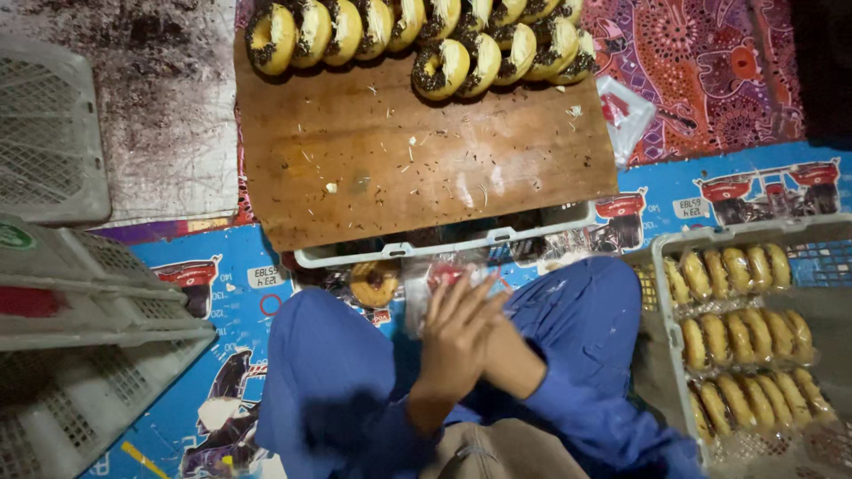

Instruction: The person sits on the floor and individually places donuts into small plastic bags, then arranges the packaged donuts into a plastic crate. The task involves repetitive handling of donuts and packaging materials.

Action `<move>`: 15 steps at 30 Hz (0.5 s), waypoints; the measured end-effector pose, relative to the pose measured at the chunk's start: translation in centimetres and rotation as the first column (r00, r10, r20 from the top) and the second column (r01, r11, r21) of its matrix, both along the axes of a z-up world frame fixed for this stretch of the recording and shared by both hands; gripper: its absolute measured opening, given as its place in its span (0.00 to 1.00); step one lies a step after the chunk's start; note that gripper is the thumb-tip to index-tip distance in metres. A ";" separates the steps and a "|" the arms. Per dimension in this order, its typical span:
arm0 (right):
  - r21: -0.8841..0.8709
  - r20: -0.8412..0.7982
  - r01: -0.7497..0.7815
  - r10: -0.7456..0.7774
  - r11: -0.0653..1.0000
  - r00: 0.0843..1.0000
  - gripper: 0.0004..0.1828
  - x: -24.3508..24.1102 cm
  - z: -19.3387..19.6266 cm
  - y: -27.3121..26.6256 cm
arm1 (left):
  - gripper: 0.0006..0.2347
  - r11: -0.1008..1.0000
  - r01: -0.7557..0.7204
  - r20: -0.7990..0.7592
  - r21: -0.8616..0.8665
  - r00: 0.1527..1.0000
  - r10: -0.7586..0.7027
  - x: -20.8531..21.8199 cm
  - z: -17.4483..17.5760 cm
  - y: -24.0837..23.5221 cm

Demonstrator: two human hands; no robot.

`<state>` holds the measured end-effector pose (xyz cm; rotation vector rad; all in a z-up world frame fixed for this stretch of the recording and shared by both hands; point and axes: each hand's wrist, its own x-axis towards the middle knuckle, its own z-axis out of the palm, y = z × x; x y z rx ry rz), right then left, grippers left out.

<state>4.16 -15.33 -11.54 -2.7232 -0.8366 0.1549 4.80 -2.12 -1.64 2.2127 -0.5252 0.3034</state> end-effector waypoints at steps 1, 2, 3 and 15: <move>-0.081 -0.011 -0.045 0.044 0.996 0.999 0.30 0.0 0.2 1.0 | 0.15 0.998 -0.018 -0.050 0.061 0.999 0.021 0.2 -0.2 0.4; -0.153 -0.015 -0.106 0.104 0.983 0.994 0.31 0.2 0.6 1.7 | 0.15 0.992 -0.032 -0.096 0.121 0.994 0.044 0.5 -0.5 0.7; -0.319 0.058 -0.184 0.212 0.930 0.975 0.32 0.7 1.2 2.0 | 0.16 0.993 0.024 -0.064 0.115 0.998 -0.016 0.2 -0.7 1.2; 0.356 0.212 -0.324 0.262 0.877 0.941 0.36 7.1 11.0 6.8 | 0.32 -0.172 -0.206 -0.124 -0.963 0.910 -0.396 4.1 -4.7 6.5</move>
